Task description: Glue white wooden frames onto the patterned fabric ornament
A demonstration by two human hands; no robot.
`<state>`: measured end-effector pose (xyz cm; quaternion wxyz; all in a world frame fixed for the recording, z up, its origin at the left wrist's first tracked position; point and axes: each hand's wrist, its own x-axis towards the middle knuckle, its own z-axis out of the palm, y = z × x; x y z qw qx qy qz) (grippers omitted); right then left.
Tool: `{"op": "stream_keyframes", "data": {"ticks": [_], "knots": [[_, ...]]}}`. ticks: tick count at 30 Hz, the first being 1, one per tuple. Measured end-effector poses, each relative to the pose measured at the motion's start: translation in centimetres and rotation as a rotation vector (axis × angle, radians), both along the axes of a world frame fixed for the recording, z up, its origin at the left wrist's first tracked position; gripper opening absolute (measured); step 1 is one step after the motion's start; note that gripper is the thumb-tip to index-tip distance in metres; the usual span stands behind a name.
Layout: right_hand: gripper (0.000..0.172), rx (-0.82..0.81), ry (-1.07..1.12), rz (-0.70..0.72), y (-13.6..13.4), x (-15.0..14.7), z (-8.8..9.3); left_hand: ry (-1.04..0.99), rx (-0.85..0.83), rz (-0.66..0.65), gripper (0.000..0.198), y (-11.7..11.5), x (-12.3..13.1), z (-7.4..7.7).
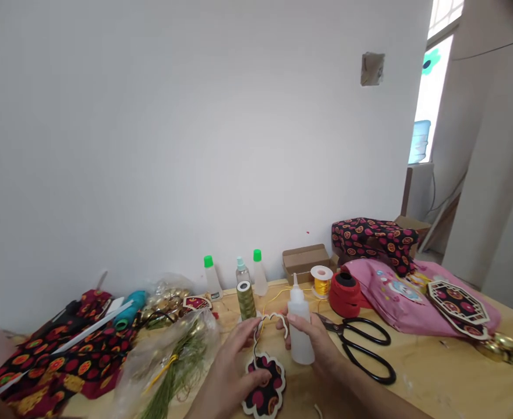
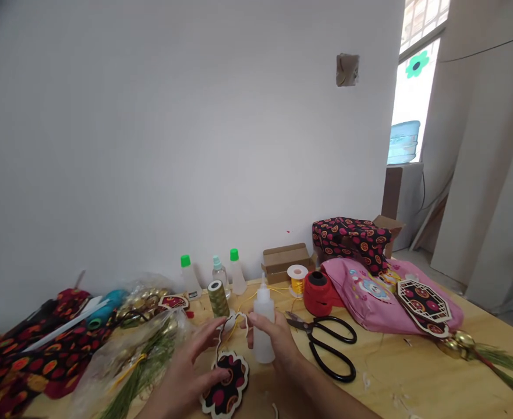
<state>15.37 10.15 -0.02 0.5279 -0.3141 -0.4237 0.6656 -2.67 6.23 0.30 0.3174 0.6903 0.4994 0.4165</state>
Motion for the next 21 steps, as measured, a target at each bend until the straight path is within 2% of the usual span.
{"op": "stream_keyframes", "data": {"ticks": [4, 9, 14, 17, 21], "knots": [[0.039, -0.054, 0.007, 0.014, 0.5, 0.0, -0.4, 0.035, 0.103, -0.013, 0.068, 0.4, -0.2, -2.0], [0.042, -0.046, 0.025, 0.008, 0.2, -0.6, -0.5, 0.030, 0.016, -0.074, 0.077, 0.0, -0.5, -2.9], [0.031, 0.013, -0.041, -0.025, -1.0, -1.1, 0.6, -0.148, -0.019, -0.012, 0.071, -0.3, 0.2, -3.7], [0.025, 0.065, -0.085, 0.012, -2.0, -1.7, 1.1, -0.232, -0.038, 0.044, 0.070, -0.2, 0.9, -4.2], [0.030, 0.046, -0.173, -0.002, -2.9, -2.7, 0.4, -0.432, -0.150, -0.003, 0.082, -0.1, 1.8, -4.6]]}}
